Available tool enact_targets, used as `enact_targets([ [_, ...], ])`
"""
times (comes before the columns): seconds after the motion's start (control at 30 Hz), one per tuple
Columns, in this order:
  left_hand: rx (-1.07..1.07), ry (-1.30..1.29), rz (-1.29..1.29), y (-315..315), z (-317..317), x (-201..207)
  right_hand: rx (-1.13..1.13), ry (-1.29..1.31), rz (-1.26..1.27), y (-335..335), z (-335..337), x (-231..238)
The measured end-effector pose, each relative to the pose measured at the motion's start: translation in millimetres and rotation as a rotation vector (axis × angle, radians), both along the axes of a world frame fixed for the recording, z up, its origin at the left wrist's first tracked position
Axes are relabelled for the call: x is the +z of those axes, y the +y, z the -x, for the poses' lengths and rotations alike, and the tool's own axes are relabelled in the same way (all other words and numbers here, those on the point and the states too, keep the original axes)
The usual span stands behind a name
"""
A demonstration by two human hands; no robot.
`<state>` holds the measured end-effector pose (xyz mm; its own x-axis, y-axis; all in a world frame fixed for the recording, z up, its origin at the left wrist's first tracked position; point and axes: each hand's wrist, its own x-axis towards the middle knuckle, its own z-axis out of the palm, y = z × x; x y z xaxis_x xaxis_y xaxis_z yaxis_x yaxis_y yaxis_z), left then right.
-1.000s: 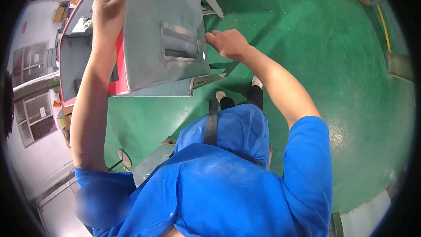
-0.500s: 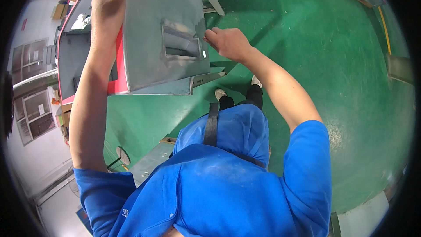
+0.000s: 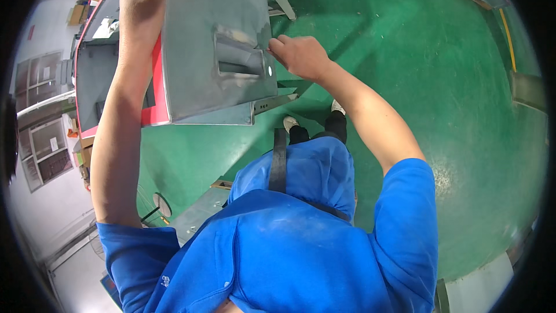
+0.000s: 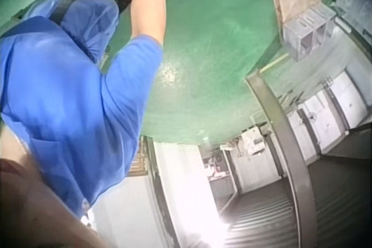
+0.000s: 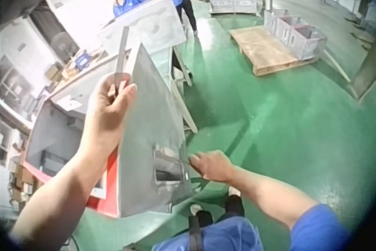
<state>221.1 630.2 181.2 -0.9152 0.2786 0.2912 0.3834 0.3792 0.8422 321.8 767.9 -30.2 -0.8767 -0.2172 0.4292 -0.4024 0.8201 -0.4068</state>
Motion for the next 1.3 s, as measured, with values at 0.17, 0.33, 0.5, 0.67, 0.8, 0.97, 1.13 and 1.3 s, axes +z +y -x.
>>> enact_targets([
  [0.17,-0.005,-0.022,-0.008,4,-7,4,0.008,0.008,-0.003,2,5,0],
  [0.33,0.058,-0.035,0.067,5,-10,9,0.016,-0.005,0.039,-1,6,-4],
  [0.5,0.05,-0.01,0.096,3,-7,10,-0.003,-0.042,0.0,0,5,-17],
  [0.67,0.027,0.04,0.096,0,-1,3,-0.014,-0.042,0.048,1,-3,-7],
  [0.8,0.028,0.023,0.066,-3,3,0,0.021,-0.039,0.021,3,4,9],
  [0.97,0.013,0.018,0.088,-1,1,2,0.012,-0.048,0.045,2,4,-2],
  [1.13,-0.009,0.03,0.052,-8,10,-6,0.026,-0.074,0.037,1,5,-5],
  [1.3,0.031,0.081,0.162,-2,4,3,0.03,-0.19,0.005,4,7,-7],
])
